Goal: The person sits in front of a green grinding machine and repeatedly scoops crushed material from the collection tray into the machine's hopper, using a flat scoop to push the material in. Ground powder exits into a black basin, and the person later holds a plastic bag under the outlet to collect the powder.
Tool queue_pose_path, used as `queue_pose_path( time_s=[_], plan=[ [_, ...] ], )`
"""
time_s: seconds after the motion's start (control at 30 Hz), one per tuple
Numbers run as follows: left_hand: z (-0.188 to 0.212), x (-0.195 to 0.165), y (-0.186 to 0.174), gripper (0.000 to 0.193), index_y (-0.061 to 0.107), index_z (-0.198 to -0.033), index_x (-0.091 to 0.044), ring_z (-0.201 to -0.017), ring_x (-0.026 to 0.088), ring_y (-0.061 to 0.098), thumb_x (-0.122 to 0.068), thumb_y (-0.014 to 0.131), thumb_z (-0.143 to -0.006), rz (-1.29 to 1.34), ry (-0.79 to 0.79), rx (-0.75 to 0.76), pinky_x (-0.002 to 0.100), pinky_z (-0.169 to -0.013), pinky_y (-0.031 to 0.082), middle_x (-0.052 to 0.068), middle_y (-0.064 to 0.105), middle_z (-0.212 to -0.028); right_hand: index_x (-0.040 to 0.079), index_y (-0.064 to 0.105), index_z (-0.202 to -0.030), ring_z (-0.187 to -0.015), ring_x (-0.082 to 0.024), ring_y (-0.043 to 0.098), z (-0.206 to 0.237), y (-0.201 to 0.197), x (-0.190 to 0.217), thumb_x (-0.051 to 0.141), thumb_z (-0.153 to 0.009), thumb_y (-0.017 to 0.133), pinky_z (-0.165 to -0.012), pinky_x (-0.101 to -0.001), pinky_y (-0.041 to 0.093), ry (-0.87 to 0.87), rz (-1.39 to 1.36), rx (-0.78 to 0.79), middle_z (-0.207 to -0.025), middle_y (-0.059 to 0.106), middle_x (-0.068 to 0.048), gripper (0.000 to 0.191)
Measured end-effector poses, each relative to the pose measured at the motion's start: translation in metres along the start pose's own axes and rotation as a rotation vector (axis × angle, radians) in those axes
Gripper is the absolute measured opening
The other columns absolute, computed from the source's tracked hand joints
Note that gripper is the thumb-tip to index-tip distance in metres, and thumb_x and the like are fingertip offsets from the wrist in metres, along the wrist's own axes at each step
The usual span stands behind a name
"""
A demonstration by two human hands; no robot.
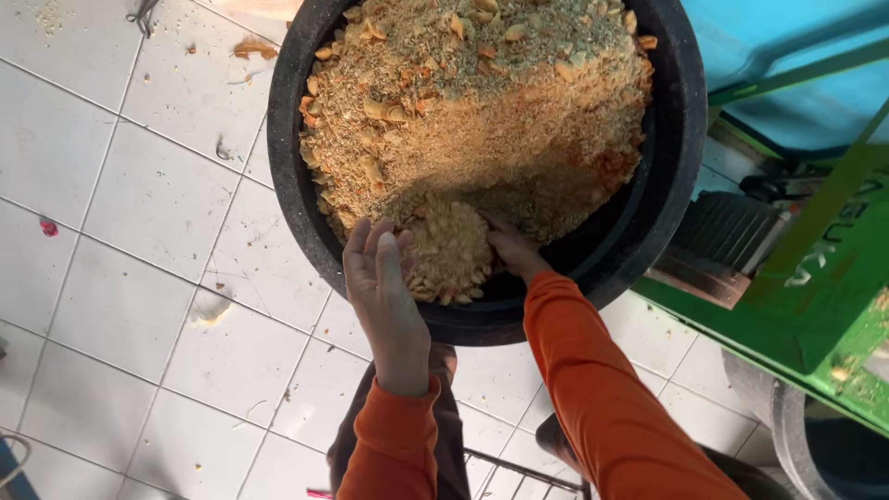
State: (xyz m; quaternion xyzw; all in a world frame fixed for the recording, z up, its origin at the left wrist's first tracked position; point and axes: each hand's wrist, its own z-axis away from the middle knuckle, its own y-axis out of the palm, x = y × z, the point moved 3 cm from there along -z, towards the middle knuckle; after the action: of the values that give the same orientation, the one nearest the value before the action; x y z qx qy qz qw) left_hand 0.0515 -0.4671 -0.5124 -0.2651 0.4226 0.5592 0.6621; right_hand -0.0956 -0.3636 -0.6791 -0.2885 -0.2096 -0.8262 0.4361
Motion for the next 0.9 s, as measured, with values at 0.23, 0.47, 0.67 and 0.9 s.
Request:
queue_pose_path(
  time_s=[0.23, 0.47, 0.67, 0.9],
  plan=[
    [0.003, -0.001, -0.012, 0.05, 0.05, -0.146, -0.002, -0.128, 0.024, 0.063, -0.03, 0.056, -0.105, -0.277, 0.148, 0.099, 0.033, -0.106, 0.051, 0.015, 0.062, -0.141, 0.02, 0.028, -0.162, -0.136, -0.031, 0.054, 0.056, 0.005, -0.005, 0.002, -0.098, 0.043, -0.11, -0.0439, 0.048, 0.083, -0.642, -0.147, -0.157, 0.047, -0.013, 0.068],
    [0.041, -0.026, -0.007, 0.063, 0.05, -0.15, -0.008, -0.142, 0.033, 0.05, -0.053, 0.035, -0.108, -0.839, 0.325, 0.3, 0.044, -0.115, 0.042, 0.016, 0.054, -0.151, 0.018, 0.03, -0.162, -0.14, -0.03, 0.049, 0.154, 0.019, 0.003, 0.007, -0.091, 0.056, -0.115, -0.048, 0.044, -0.31, -0.93, -0.184, -0.157, 0.046, -0.011, 0.077],
    [0.096, -0.05, 0.004, 0.075, 0.038, -0.159, -0.005, -0.149, 0.042, 0.027, -0.058, 0.03, -0.106, -0.916, 0.568, 0.503, 0.053, -0.118, 0.028, 0.024, 0.03, -0.162, 0.014, 0.033, -0.162, -0.14, -0.031, 0.048, 0.232, 0.046, 0.016, 0.021, -0.087, 0.074, -0.116, -0.0508, 0.045, -0.452, -1.083, -0.088, -0.154, 0.048, -0.012, 0.085],
    [0.152, -0.09, -0.002, 0.064, 0.048, -0.152, -0.003, -0.147, 0.039, 0.043, -0.049, 0.034, -0.109, -0.854, 0.84, 0.418, 0.049, -0.121, 0.034, 0.022, 0.047, -0.156, 0.018, 0.026, -0.16, -0.137, -0.031, 0.051, 0.304, 0.082, 0.045, 0.011, -0.079, 0.07, -0.112, -0.0534, 0.048, -0.485, -0.916, -0.003, -0.151, 0.047, -0.011, 0.093]
  ],
)
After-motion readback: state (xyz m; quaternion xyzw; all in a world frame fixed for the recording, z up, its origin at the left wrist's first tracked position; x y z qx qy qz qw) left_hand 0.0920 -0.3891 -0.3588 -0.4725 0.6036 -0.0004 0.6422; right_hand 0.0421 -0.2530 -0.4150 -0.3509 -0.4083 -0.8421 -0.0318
